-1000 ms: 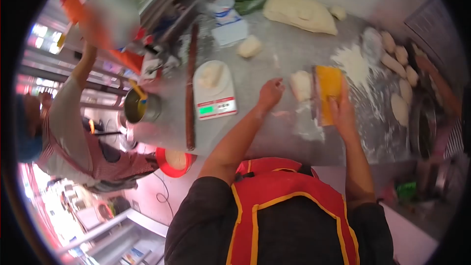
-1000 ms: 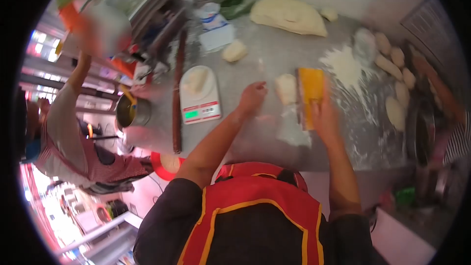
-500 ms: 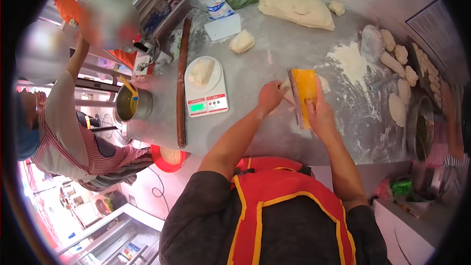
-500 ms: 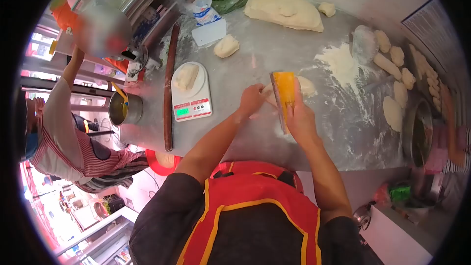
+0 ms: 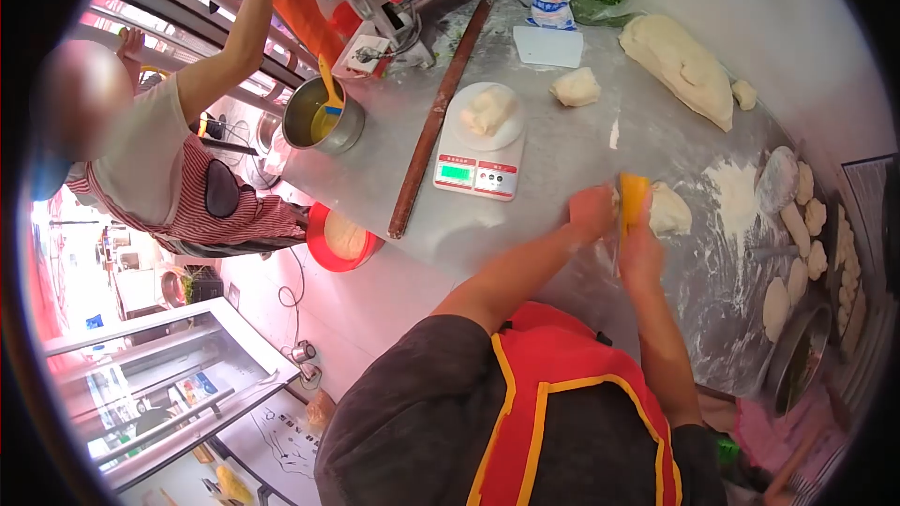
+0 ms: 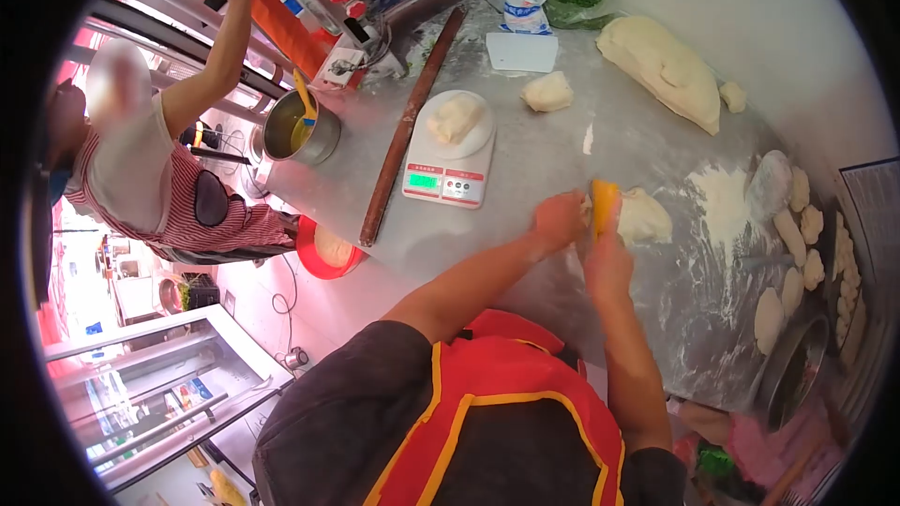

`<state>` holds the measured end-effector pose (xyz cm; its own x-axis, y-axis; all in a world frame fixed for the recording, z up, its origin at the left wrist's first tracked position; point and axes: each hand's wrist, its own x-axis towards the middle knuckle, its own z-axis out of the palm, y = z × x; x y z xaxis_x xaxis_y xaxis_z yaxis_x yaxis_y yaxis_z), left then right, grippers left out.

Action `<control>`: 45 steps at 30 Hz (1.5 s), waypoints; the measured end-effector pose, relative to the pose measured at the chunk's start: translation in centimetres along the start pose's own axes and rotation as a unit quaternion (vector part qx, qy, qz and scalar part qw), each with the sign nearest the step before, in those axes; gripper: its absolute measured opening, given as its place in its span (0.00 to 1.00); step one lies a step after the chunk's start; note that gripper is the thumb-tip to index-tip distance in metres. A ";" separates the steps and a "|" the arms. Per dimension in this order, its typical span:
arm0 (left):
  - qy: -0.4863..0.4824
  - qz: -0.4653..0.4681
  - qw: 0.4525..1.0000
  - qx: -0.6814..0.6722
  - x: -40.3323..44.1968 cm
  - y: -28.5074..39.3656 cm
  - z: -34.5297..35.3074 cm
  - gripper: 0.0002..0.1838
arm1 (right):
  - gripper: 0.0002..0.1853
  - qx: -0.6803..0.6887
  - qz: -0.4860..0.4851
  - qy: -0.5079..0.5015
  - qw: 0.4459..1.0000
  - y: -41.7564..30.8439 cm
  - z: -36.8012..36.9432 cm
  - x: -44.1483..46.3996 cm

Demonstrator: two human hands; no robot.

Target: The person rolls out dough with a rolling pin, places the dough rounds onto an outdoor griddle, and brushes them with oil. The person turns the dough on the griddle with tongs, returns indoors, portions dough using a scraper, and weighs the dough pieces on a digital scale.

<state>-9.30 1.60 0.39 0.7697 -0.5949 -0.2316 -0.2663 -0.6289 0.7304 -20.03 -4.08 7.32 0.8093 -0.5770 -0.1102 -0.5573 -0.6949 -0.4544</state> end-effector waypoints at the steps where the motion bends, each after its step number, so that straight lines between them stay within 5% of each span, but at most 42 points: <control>1: -0.006 -0.003 1.000 -0.001 0.0 0.2 -0.4 0.12 | 0.42 -0.007 -0.024 0.019 1.000 0.1 0.6 0.2; 4: -0.026 0.008 0.998 -0.056 -0.2 -1.3 -0.6 0.13 | 0.41 -0.023 -0.054 0.047 0.997 -0.5 1.0 1.0; 11: 0.187 -0.044 0.980 -0.059 0.4 -4.0 -14.2 0.14 | 0.40 -0.011 -0.022 0.021 0.999 -0.6 0.3 1.4; 16: 0.339 0.056 0.936 0.079 4.4 -7.5 -23.0 0.09 | 0.39 0.017 -0.034 0.011 0.999 -0.1 0.1 1.0; 18: 0.276 0.005 0.941 0.195 7.9 -12.2 -23.2 0.10 | 0.38 0.018 -0.004 0.006 1.000 -0.4 0.5 1.8; 21: 0.219 -0.084 0.965 0.118 11.6 -17.2 -21.6 0.14 | 0.37 0.017 0.039 -0.024 0.999 -1.1 0.0 1.7; 23: 0.132 -0.062 0.978 0.147 10.0 -14.9 -22.7 0.17 | 0.36 0.034 0.014 -0.010 0.999 -1.5 -0.8 0.9; 25: 0.183 -0.039 0.967 0.174 10.1 -14.5 -21.6 0.21 | 0.37 0.020 -0.008 0.005 1.000 -0.5 -0.2 1.1; 30: 0.014 -0.059 0.971 0.232 6.4 -8.8 -24.7 0.39 | 0.41 0.017 -0.019 0.007 1.000 0.5 0.5 1.6; 36: 0.082 -0.055 0.969 0.224 7.8 -11.4 -22.6 0.33 | 0.40 0.040 -0.123 0.091 0.987 1.3 1.3 1.3; 40: 0.109 -0.075 0.971 0.199 7.6 -11.4 -21.8 0.31 | 0.39 0.029 -0.024 0.018 0.999 -1.9 -1.2 0.7; 44: 0.056 -0.069 0.974 0.209 8.2 -12.5 -22.1 0.37 | 0.39 0.006 -0.061 0.054 0.997 -0.5 0.3 1.1; 45: 0.118 -0.066 0.986 0.103 8.1 -13.1 -21.3 0.43 | 0.39 0.007 -0.049 0.042 0.998 0.0 0.3 1.0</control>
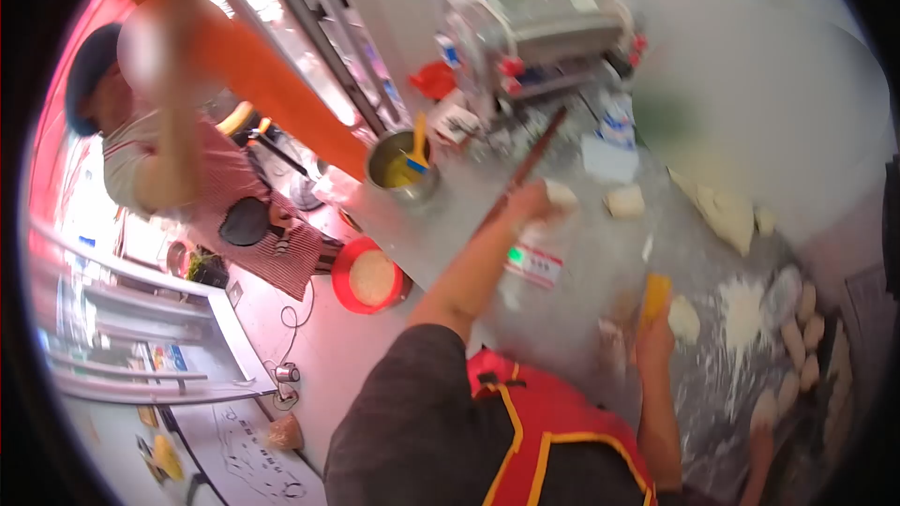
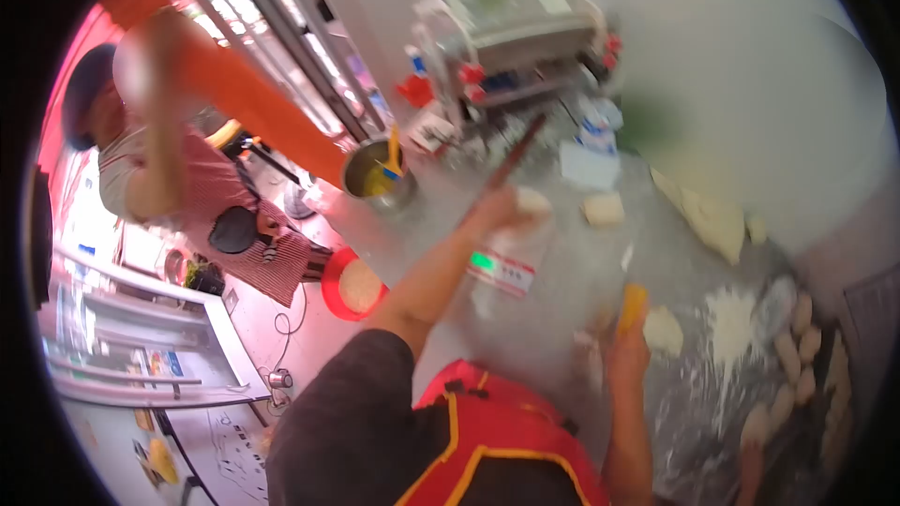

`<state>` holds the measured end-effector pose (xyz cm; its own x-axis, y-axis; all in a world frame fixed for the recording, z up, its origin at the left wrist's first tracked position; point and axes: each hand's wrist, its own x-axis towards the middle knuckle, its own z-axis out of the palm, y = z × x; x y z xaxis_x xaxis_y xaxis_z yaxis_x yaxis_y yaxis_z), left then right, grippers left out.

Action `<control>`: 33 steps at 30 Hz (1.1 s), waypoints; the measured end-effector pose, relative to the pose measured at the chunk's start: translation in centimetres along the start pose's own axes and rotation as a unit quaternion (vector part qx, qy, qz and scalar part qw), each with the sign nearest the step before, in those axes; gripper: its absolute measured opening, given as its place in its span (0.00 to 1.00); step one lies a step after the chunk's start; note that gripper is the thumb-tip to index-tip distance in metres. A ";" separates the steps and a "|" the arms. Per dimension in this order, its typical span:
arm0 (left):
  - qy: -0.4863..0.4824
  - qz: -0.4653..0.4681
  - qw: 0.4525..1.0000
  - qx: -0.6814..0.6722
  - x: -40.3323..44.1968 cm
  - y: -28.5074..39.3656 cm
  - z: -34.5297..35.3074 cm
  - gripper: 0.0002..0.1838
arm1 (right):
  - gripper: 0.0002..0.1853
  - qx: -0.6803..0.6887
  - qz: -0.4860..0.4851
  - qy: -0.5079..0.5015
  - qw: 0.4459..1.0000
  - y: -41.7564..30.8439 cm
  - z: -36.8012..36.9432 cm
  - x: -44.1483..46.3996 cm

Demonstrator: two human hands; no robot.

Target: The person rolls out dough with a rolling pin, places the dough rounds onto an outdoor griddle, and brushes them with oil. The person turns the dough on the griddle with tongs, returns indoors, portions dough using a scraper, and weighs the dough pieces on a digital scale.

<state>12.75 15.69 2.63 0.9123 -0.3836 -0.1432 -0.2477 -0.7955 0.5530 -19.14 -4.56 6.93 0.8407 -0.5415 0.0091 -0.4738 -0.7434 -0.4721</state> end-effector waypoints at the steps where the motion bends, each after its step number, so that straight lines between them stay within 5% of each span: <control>1: 0.005 0.064 0.998 0.000 0.5 -0.3 -1.3 0.46 | 0.39 0.003 0.012 -0.011 1.000 -0.4 -0.3 0.1; 2: 0.087 0.093 0.991 -0.050 0.7 -1.4 -0.9 0.41 | 0.39 0.002 0.012 -0.008 1.000 -0.2 -0.3 0.0; 6: 0.100 0.042 0.975 -0.193 -0.3 -2.6 -4.2 0.20 | 0.40 -0.008 -0.020 0.009 1.000 0.4 0.1 0.2; 13: 0.021 -0.123 0.863 -0.490 -3.2 -3.7 -6.8 0.16 | 0.41 -0.019 -0.011 -0.013 1.000 -0.8 -0.6 0.1; 19: 0.047 -0.121 0.823 -0.554 -4.1 -4.2 -6.8 0.11 | 0.42 -0.032 -0.010 -0.014 0.999 0.4 0.2 0.3; 22: -0.003 -0.120 0.815 -0.567 -4.5 -4.1 -7.6 0.19 | 0.42 -0.030 -0.010 -0.016 0.999 0.4 0.2 0.3; 33: 0.039 -0.059 0.888 -0.455 -3.5 -4.8 -5.5 0.13 | 0.41 -0.030 0.015 -0.024 0.999 0.1 0.0 0.2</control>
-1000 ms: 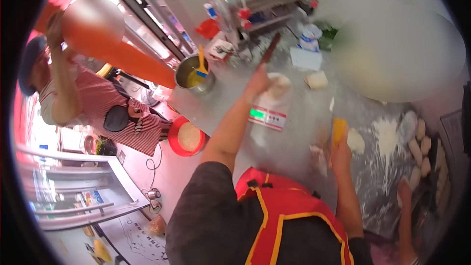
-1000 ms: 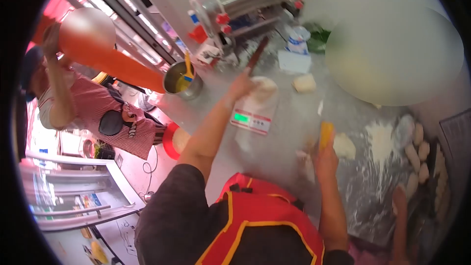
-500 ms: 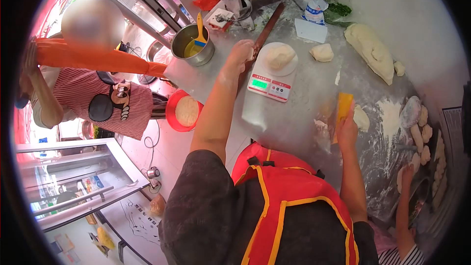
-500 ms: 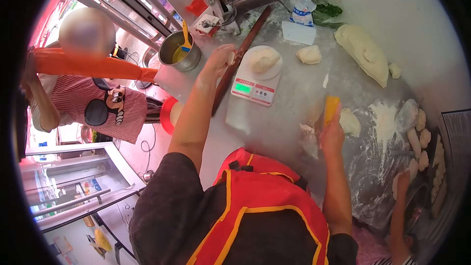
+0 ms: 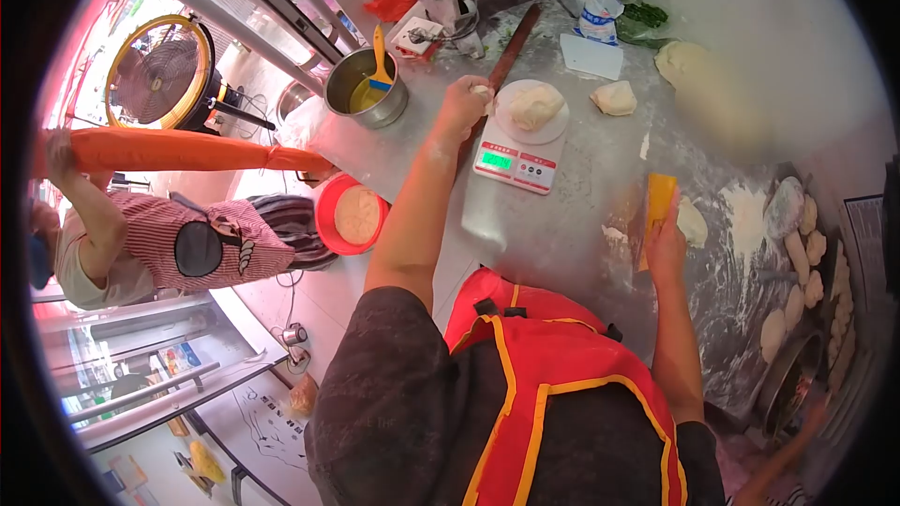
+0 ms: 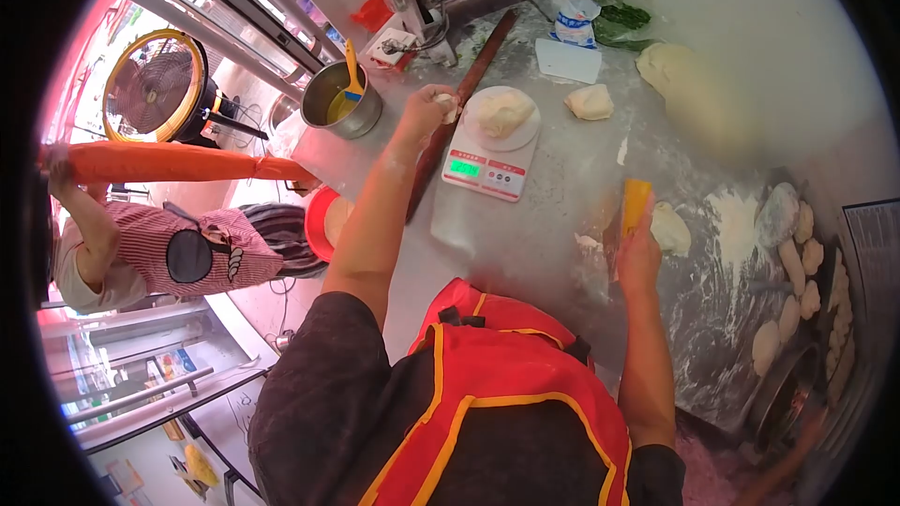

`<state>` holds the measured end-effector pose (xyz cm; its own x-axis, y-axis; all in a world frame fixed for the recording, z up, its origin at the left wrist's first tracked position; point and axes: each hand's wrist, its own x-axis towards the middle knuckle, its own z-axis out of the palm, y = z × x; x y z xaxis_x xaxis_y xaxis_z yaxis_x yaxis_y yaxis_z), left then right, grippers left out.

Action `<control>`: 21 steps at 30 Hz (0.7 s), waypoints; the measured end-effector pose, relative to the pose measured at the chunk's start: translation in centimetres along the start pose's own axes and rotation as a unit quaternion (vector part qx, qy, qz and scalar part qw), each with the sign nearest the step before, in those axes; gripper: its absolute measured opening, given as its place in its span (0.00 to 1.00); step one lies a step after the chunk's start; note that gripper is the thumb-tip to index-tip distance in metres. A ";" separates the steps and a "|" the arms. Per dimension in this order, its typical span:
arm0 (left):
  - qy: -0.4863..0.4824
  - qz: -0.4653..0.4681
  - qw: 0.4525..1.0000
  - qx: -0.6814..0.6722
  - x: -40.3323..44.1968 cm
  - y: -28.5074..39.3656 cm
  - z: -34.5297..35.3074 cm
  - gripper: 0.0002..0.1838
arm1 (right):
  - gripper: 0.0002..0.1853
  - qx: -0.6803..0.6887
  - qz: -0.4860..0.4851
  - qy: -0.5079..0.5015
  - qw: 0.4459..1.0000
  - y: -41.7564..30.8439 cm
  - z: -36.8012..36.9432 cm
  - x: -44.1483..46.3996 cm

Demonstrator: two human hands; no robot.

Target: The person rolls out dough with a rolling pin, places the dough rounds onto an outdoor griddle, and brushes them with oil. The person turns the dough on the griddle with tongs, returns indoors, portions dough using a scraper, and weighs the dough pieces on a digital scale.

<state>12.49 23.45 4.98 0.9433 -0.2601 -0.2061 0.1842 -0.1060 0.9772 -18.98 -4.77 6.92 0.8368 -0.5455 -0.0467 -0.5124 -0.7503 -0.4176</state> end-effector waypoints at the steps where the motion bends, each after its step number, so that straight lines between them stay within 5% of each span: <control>1: 0.011 0.009 1.000 0.017 0.2 -0.4 0.2 0.12 | 0.41 -0.001 0.000 0.000 1.000 0.1 0.0 0.0; 10: 0.018 0.072 0.942 0.327 -0.5 -2.3 2.0 0.19 | 0.41 -0.008 0.009 -0.008 1.000 0.3 -0.2 0.1; 15: 0.050 0.074 0.954 0.286 -1.0 -3.7 3.8 0.18 | 0.39 0.016 0.031 -0.029 0.999 -1.8 -2.7 0.2; 21: 0.087 0.042 0.962 0.254 -1.5 -4.7 4.4 0.17 | 0.37 0.113 -0.091 0.046 0.988 -8.3 -4.5 0.5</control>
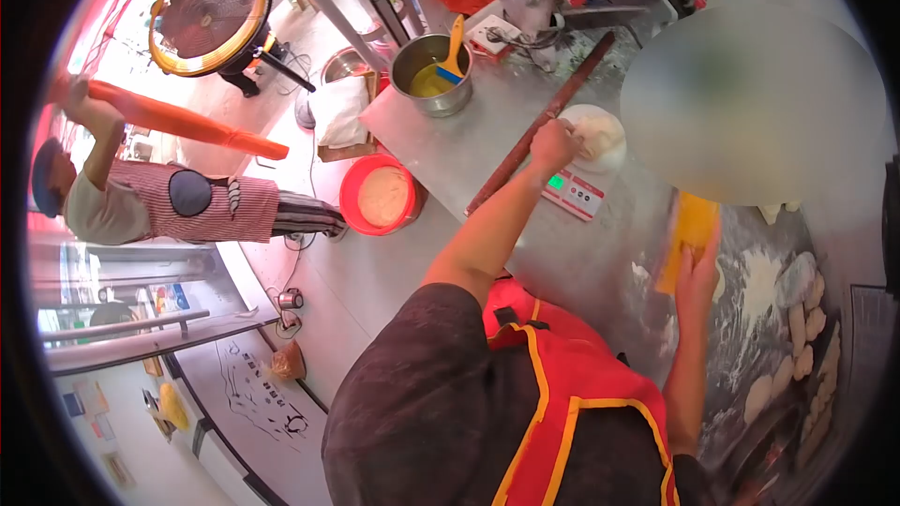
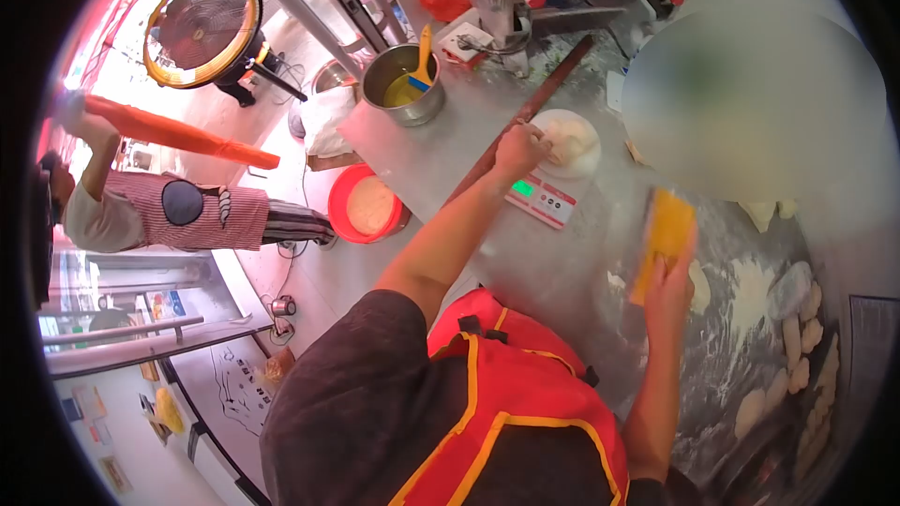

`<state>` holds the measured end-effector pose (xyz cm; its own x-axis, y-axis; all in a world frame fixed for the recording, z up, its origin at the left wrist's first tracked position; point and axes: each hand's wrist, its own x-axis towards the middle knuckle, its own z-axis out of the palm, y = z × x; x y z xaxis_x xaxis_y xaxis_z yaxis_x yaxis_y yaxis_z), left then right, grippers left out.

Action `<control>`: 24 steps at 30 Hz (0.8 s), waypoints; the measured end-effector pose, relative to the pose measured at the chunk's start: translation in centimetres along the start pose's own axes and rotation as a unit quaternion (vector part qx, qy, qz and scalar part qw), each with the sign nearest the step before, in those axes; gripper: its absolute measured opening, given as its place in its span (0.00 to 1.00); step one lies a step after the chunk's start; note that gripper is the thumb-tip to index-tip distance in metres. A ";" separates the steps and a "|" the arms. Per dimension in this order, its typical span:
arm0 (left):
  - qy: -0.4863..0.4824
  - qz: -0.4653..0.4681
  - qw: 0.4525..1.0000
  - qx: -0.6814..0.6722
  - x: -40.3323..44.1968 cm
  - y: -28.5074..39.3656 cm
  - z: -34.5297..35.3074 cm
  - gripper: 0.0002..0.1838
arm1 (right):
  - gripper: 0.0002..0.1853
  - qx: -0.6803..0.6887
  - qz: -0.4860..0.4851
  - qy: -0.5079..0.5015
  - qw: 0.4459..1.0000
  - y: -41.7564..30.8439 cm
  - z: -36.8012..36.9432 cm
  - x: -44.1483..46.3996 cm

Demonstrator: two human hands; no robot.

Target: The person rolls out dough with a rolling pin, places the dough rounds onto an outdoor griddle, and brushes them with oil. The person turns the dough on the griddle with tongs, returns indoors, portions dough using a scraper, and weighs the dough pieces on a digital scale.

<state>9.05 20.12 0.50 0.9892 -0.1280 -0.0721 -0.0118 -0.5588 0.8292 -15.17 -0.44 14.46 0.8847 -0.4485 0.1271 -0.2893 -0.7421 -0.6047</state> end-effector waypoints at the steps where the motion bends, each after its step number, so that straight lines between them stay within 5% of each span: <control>1: 0.008 0.008 1.000 0.013 0.3 -0.8 0.4 0.17 | 0.37 0.026 -0.041 -0.002 0.999 -0.4 0.7 0.7; 2: 0.011 0.020 0.999 0.023 0.4 -1.2 0.9 0.17 | 0.37 0.048 -0.077 -0.001 0.996 -0.6 1.1 1.5; 4: -0.020 0.027 0.999 0.017 -0.6 0.1 -0.7 0.18 | 0.37 0.044 -0.002 -0.094 0.995 -4.1 1.4 2.2; 6: -0.020 0.016 1.000 -0.007 -0.6 -0.6 -0.7 0.17 | 0.36 0.049 -0.135 -0.084 0.986 -6.1 2.6 2.8; 9: -0.015 -0.024 0.999 -0.028 -1.4 -0.2 -0.8 0.16 | 0.37 0.051 -0.178 -0.123 0.975 -8.6 4.8 3.9; 15: 0.007 -0.048 0.999 0.002 -2.6 1.4 -2.1 0.14 | 0.39 -0.107 -0.195 -0.169 0.960 -9.3 8.8 5.5; 24: 0.012 -0.067 0.995 0.079 -2.6 1.5 -1.9 0.13 | 0.42 -0.147 -0.191 -0.208 0.948 -9.6 12.0 6.5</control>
<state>6.75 21.19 2.96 0.9867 -0.0253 -0.1606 0.0987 -0.6913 0.7158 -2.30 9.76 11.65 0.9953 0.0708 -0.0654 0.0460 -0.9452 -0.3233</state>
